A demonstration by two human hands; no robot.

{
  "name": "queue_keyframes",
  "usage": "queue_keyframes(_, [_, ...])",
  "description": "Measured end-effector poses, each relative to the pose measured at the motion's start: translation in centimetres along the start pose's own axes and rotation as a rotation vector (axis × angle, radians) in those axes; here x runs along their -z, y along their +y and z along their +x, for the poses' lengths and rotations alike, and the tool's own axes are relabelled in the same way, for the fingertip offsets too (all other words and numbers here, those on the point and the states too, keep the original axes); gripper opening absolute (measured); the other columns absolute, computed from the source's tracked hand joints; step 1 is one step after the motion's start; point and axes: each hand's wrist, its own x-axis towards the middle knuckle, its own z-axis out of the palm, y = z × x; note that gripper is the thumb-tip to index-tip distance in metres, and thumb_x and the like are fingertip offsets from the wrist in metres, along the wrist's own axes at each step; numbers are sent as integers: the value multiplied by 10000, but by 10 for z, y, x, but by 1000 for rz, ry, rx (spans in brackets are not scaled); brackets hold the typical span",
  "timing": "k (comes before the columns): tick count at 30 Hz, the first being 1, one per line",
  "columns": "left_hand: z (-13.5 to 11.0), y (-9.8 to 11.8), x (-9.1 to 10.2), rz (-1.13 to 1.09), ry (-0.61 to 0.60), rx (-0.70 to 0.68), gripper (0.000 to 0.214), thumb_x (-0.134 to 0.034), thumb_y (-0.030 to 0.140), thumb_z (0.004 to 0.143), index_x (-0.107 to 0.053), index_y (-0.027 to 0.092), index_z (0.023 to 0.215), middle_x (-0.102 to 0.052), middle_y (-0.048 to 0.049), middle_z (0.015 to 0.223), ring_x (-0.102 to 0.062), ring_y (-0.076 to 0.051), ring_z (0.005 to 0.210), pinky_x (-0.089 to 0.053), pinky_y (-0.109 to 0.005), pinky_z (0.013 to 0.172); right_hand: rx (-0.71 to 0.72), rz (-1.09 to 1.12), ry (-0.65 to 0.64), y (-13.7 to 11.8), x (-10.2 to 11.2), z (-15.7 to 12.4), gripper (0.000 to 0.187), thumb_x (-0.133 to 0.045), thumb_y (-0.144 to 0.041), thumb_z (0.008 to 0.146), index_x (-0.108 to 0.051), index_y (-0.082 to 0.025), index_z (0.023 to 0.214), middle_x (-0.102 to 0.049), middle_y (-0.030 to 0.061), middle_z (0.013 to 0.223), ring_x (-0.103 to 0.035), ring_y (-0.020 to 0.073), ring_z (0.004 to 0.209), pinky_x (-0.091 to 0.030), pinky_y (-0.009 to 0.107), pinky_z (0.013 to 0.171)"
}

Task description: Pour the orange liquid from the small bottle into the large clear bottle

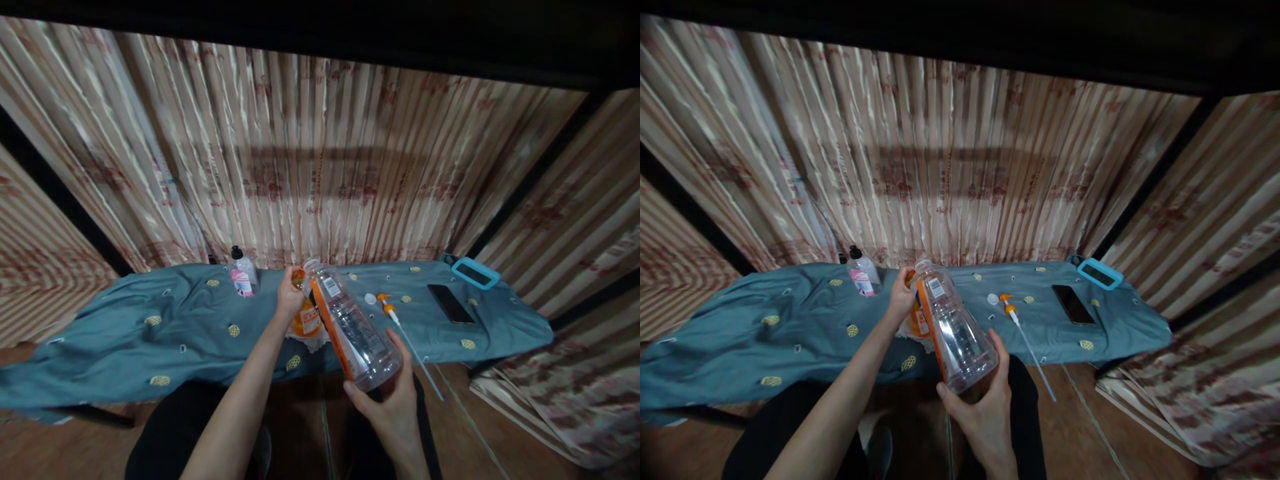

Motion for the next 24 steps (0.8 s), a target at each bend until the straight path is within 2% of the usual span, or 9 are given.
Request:
queue_keyframes(6, [1,-3,-1,-7,12,4,469,-837,314,546,-583,213,928,-706,7,848,-659,-175,771,-505,-282,726,13,-7,-19,4,4,5,1033,-891,-378,584,-357,-263,1461,-588,135,1399,-612,324,1245,-500,457,1011])
queue_keyframes(14, [1,-13,-3,-20,-7,-46,436,-833,273,565,-582,220,918,-700,24,830,-657,-169,757,-502,-285,728,34,-5,-48,10,13,7,1064,-915,-391,573,-355,-258,1469,-597,150,1393,-638,332,1212,-530,460,965])
queue_keyframes(18, [-1,-10,-4,-12,-2,-53,430,-829,261,563,-582,212,912,-684,24,809,-646,-163,744,-493,-276,716,19,38,-38,7,13,5,1068,-915,-386,563,-362,-252,1468,-610,153,1375,-657,334,1176,-536,469,950])
queue_keyframes(24, [-3,-7,-4,2,-10,-68,391,-797,229,581,-576,213,903,-688,14,824,-648,-170,779,-499,-282,749,-4,78,-45,12,16,8,1078,-924,-391,538,-377,-247,1456,-572,166,1403,-603,353,1254,-482,519,1024])
